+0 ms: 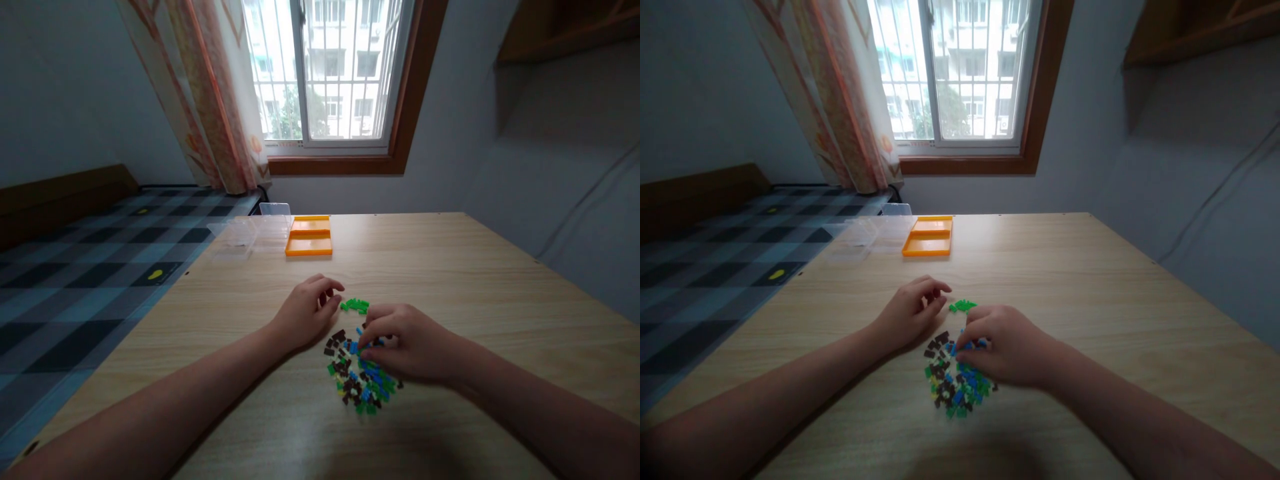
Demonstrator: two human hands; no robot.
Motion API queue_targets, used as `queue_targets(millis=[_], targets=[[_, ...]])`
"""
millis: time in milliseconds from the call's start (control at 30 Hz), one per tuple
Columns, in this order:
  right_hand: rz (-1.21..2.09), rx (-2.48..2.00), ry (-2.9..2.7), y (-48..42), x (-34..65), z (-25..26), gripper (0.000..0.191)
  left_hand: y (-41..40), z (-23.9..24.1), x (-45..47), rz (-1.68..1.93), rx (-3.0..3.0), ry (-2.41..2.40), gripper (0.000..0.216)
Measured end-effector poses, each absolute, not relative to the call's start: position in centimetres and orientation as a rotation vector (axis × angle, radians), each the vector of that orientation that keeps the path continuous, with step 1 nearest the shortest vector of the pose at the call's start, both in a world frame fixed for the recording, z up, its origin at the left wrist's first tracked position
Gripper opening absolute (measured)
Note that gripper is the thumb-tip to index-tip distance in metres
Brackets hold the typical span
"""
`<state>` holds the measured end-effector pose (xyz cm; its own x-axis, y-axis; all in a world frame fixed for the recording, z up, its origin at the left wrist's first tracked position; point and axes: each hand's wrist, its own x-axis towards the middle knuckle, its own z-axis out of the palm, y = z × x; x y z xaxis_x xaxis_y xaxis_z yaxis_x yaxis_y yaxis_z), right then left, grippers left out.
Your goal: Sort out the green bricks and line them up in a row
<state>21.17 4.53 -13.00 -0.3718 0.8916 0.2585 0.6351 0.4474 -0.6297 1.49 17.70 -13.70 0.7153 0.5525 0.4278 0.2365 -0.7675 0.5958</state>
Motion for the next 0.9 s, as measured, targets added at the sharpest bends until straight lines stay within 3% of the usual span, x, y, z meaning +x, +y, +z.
queue_targets(millis=[400,533,700,900], targets=[[0.721,-1.183,-1.950,5.2,21.6,-13.5,0.009,17.9,-13.4,1.5,0.742,2.316,0.621,0.015],[0.545,-1.381,-1.830,6.0,23.3,-13.5,0.013,18.7,-12.7,0.8,0.408,2.164,0.529,0.015],[0.405,-1.596,-1.810,7.2,25.7,-14.1,0.019,19.9,-11.2,-0.3,-0.028,2.097,0.374,0.033],[0.414,-1.683,-1.803,7.6,26.2,-14.8,0.022,18.7,-10.2,-0.5,-0.071,2.506,0.300,0.040]])
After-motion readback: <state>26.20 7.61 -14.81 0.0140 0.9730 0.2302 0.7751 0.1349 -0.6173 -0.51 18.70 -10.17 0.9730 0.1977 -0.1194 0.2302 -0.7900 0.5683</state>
